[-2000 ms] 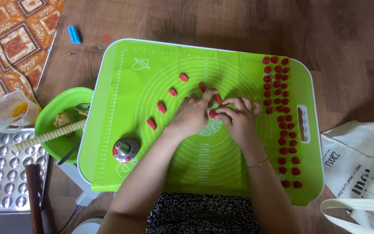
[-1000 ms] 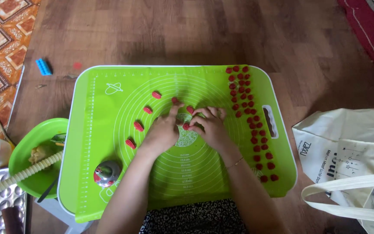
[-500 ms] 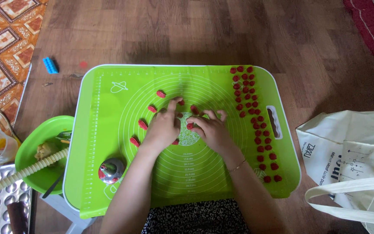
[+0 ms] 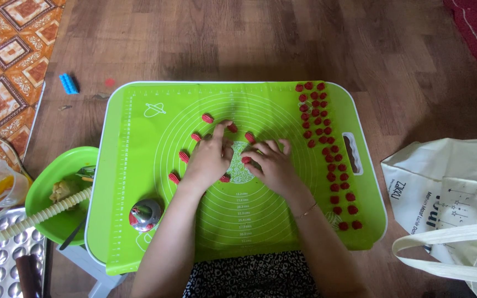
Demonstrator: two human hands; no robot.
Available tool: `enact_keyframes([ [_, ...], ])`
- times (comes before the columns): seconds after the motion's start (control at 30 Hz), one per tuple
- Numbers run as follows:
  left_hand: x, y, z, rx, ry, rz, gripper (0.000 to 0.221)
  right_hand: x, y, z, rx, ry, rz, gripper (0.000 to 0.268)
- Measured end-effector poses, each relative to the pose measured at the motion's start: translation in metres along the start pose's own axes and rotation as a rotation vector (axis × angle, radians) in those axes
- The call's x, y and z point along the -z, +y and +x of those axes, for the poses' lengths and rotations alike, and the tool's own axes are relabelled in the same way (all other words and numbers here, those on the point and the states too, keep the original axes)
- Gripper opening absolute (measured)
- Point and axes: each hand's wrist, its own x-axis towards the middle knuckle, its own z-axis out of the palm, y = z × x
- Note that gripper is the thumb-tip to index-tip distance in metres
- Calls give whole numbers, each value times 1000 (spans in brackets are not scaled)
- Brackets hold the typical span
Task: Shaping small pieces of red dough and arranging them on a silicone mat.
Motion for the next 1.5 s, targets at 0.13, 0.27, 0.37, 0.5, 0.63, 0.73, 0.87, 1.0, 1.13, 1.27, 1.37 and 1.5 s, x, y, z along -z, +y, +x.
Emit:
enact_keyframes([
  [0.13, -3, -6, 3, -30, 9, -34, 61, 1, 1, 1, -10, -24, 58, 23],
  [0.27, -3, -9, 4, -51, 19, -33, 61, 11, 6, 0, -57, -10, 85, 22],
  [0.37, -5, -10, 1, -82, 15, -6, 60, 11, 5, -6, -56, -25, 58, 27],
  [0.5, -2, -10, -1, -99, 19, 21, 62, 8, 0, -2, 30, 16, -31, 21],
  [0.63, 1, -9, -1, -114, 39, 4, 62, 16, 2, -4, 1, 2, 0, 19],
  [0.73, 3, -6, -2, -74, 30, -13, 64, 59, -2, -7, -117, -96, 76, 15],
  [0.87, 2, -7, -2, -84, 38, -17, 63, 95, 31, -32, -225, 26, 75, 19],
  [1.0, -1, -15, -2, -147, 73, -32, 62, 71, 128, -91, -302, 11, -228, 24],
  [1.13, -3, -16, 2, -98, 59, -17, 65, 114, 94, -83, -365, 59, -34, 27],
  [1.27, -7, -20, 2, -147, 74, -34, 62, 119, 73, -69, -350, -17, -18, 27],
  [1.37, -4, -18, 1, -140, 74, -35, 63, 124, 59, -56, -353, -37, -31, 30],
  [1.5, -1, -17, 0, -122, 62, -19, 64, 111, 66, -55, -404, -45, -7, 37],
])
